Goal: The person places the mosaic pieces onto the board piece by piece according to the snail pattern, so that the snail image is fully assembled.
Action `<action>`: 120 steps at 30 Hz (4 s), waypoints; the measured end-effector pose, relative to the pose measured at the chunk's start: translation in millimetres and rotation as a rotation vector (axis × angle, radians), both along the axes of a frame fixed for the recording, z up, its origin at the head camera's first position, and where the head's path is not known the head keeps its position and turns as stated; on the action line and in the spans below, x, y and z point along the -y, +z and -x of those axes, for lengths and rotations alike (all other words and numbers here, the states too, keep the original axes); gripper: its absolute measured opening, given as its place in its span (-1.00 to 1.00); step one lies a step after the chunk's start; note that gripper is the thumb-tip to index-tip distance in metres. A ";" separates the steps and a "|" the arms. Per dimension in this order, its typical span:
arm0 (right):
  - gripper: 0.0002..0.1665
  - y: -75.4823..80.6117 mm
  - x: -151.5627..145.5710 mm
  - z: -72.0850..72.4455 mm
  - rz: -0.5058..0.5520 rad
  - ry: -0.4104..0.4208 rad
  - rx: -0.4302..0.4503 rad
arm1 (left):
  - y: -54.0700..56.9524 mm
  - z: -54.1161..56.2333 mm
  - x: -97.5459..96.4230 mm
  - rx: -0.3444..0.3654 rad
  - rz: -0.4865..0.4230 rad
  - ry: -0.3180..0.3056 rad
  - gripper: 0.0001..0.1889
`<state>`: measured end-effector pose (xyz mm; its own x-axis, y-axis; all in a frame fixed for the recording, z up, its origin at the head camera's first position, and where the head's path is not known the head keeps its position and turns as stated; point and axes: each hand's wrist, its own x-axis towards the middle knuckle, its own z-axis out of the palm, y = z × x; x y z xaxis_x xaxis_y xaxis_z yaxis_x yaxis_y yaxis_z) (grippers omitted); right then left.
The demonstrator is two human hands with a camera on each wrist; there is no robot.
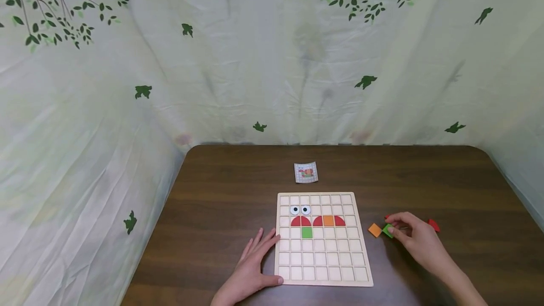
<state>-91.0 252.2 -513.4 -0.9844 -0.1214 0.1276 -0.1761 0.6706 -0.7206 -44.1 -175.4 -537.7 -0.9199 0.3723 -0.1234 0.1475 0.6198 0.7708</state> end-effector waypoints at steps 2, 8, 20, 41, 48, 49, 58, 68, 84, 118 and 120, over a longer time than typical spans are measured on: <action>-0.72 -0.3 8.0 0.8 -0.002 0.014 -0.007 | 0.4 -0.2 -0.5 0.005 0.001 -0.001 -0.02; -0.70 0.6 32.1 2.4 0.034 0.050 0.001 | 0.5 -1.2 -0.5 -0.001 -0.004 -0.006 -0.02; -0.73 3.1 83.1 7.4 0.115 0.142 0.143 | 0.9 -0.5 0.2 -0.012 -0.018 -0.008 -0.03; -0.83 -2.3 137.2 9.9 0.018 0.347 0.110 | 0.5 0.0 0.1 -0.019 -0.007 -0.007 -0.02; -0.86 -4.0 140.4 9.7 -0.054 0.376 0.054 | 0.8 -0.8 -0.3 -0.041 -0.022 -0.005 -0.04; -0.87 -4.1 140.5 9.6 -0.068 0.381 0.048 | 0.9 -0.9 -0.2 -0.045 -0.026 -0.006 -0.04; -0.82 -5.3 135.0 7.6 -0.057 0.409 0.059 | 1.3 -0.8 0.2 -0.042 -0.031 -0.006 -0.05; -0.75 -3.5 110.1 5.5 0.001 0.366 0.124 | 0.1 -1.3 -0.2 -0.025 -0.011 0.006 -0.03; -0.59 -0.9 24.3 8.6 -0.127 0.213 -0.052 | 1.6 -0.9 -0.6 -0.032 -0.014 -0.010 -0.04; -0.68 -1.5 14.1 23.7 -0.191 0.193 0.083 | 0.5 1.2 -0.5 0.005 0.028 -0.001 -0.04; -0.71 -0.8 16.8 23.2 -0.156 0.181 0.080 | 0.5 1.0 -0.3 0.006 0.026 -0.002 -0.04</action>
